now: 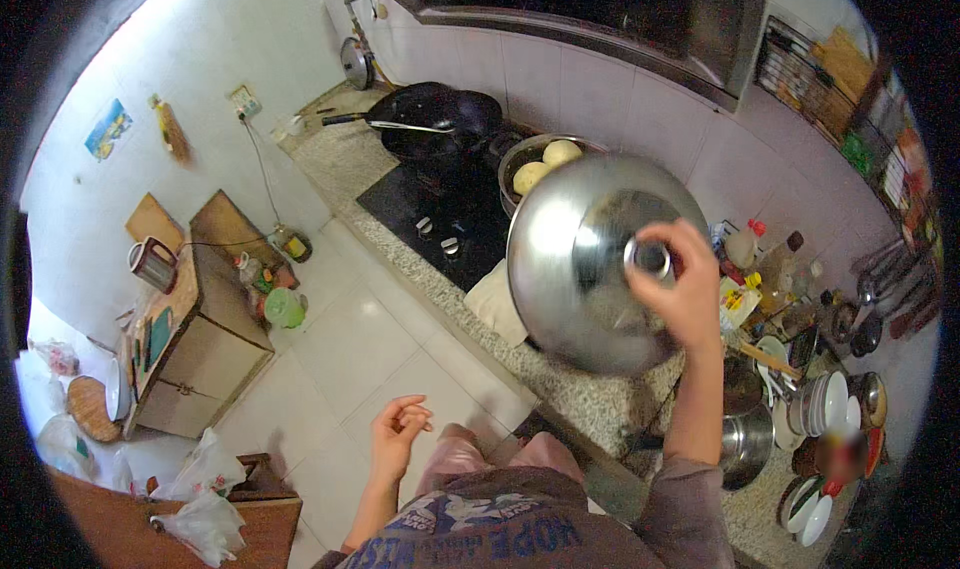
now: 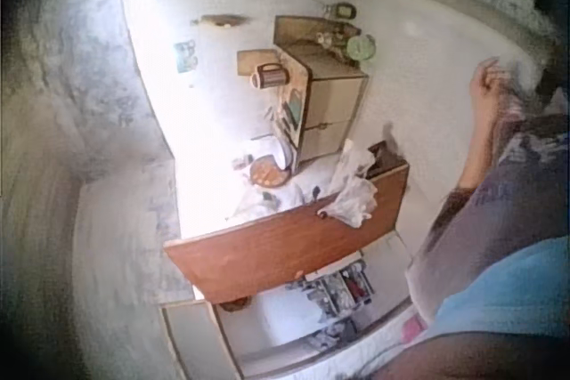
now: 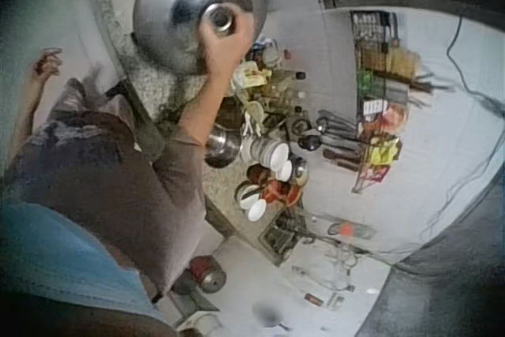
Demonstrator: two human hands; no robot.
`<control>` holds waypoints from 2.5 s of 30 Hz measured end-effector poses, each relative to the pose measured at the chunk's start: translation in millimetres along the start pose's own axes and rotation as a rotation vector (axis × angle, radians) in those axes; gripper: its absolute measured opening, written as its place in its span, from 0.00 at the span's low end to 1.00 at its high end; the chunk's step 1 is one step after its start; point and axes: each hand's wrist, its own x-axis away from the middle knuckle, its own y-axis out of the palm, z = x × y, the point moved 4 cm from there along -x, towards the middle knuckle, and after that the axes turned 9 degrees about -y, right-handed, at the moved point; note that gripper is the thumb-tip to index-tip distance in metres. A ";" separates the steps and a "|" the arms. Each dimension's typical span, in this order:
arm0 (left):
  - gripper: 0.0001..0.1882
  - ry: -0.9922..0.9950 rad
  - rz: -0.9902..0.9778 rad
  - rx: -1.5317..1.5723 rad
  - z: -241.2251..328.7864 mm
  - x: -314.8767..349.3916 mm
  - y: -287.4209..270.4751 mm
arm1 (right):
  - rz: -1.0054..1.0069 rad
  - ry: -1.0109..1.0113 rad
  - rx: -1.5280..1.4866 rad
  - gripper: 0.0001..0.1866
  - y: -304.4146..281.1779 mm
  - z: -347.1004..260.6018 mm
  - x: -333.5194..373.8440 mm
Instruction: The person arranges dough balls in a steamer basket by hand, moves the basket onto a stovetop burner, and covers it with a lid. They then wipe the stovetop with a cloth and rinse the cloth under a faucet in a sink.
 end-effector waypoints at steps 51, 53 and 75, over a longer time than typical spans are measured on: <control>0.11 0.087 -0.631 -0.186 67.6 -411.4 -10.8 | 0.300 0.478 0.283 0.18 127.6 161.3 -119.3; 0.17 0.153 -0.635 -0.324 90.5 -415.4 2.3 | 0.361 0.515 0.460 0.14 104.4 166.8 -83.5; 0.23 0.148 -0.348 -0.338 135.7 -489.2 125.0 | 0.783 1.009 0.041 0.17 112.3 229.6 5.6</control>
